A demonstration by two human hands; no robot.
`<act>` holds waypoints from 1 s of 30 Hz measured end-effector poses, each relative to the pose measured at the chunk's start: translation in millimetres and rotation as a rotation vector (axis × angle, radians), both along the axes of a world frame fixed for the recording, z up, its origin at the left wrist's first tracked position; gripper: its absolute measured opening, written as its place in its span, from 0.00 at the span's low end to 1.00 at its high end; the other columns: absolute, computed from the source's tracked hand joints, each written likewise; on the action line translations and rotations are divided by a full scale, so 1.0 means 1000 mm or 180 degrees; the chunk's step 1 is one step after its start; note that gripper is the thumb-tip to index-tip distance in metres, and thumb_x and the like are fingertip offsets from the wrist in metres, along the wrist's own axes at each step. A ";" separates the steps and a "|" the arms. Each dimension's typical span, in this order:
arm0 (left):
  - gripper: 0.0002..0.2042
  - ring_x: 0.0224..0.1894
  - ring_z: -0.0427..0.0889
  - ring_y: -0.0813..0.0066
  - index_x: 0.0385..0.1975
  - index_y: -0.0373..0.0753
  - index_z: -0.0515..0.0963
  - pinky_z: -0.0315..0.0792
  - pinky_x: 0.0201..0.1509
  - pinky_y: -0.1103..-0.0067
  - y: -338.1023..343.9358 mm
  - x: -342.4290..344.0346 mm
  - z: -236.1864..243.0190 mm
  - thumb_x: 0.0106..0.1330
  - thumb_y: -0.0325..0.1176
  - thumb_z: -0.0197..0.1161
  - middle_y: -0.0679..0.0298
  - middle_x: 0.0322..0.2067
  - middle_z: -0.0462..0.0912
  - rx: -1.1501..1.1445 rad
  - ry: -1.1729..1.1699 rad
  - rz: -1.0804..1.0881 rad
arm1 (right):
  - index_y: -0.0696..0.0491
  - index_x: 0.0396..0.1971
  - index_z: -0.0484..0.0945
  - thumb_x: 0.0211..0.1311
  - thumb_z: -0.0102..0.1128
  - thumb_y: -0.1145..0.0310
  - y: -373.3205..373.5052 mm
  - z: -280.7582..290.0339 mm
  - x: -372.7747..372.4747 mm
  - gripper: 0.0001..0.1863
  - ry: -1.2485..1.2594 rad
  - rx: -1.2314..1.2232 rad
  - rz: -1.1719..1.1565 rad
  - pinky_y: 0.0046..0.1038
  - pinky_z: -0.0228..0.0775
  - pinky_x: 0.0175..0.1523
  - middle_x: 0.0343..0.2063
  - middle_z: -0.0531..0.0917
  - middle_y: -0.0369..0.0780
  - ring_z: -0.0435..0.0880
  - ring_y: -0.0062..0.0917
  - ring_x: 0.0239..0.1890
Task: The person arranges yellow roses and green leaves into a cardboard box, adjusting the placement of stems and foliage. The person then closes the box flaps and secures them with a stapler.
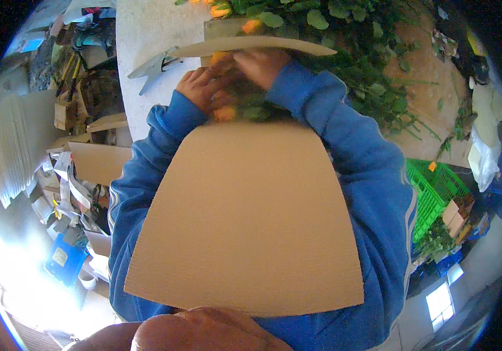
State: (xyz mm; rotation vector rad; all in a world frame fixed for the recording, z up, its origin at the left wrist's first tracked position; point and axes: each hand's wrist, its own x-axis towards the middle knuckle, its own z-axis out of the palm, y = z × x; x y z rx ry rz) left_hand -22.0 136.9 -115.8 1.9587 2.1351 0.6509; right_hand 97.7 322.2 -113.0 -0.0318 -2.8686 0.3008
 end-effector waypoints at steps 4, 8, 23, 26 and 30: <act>0.24 0.50 0.74 0.65 0.52 0.56 0.75 0.71 0.48 0.69 -0.003 -0.001 -0.005 0.53 0.47 0.65 0.67 0.56 0.71 -0.0041 0.0129 0.0010 | 0.55 0.52 0.74 0.61 0.60 0.65 0.021 0.111 0.031 0.20 -0.1088 -0.3686 0.0216 0.23 0.71 0.46 0.42 0.82 0.41 0.80 0.24 0.40; 0.24 0.44 0.78 0.68 0.53 0.56 0.74 0.74 0.40 0.70 -0.005 -0.003 -0.020 0.54 0.47 0.64 0.69 0.61 0.67 0.0427 0.0175 -0.0087 | 0.43 0.53 0.74 0.53 0.65 0.53 0.055 0.220 0.069 0.26 -0.1023 -0.3863 0.3568 0.44 0.58 0.57 0.54 0.69 0.51 0.71 0.40 0.53; 0.23 0.41 0.79 0.55 0.55 0.48 0.71 0.75 0.41 0.68 -0.008 -0.005 -0.084 0.57 0.41 0.59 0.59 0.51 0.75 0.0673 -0.0870 -0.0170 | 0.39 0.62 0.65 0.56 0.58 0.48 -0.027 0.089 -0.008 0.33 -0.0640 0.1115 0.2165 0.40 0.38 0.71 0.65 0.62 0.35 0.56 0.29 0.69; 0.20 0.47 0.76 0.54 0.50 0.45 0.74 0.74 0.46 0.68 -0.013 -0.002 -0.087 0.57 0.39 0.58 0.58 0.51 0.74 0.0706 -0.1341 -0.0202 | 0.44 0.64 0.62 0.59 0.48 0.40 -0.041 0.044 -0.008 0.36 -0.0816 0.0925 0.1896 0.37 0.35 0.72 0.66 0.62 0.37 0.55 0.29 0.69; 0.17 0.50 0.74 0.51 0.47 0.42 0.75 0.73 0.49 0.68 -0.012 0.003 -0.089 0.57 0.37 0.60 0.56 0.51 0.74 0.0864 -0.1035 0.0032 | 0.51 0.65 0.60 0.61 0.40 0.36 -0.035 0.015 -0.009 0.40 -0.0506 0.0534 0.1739 0.37 0.35 0.73 0.66 0.61 0.40 0.53 0.32 0.70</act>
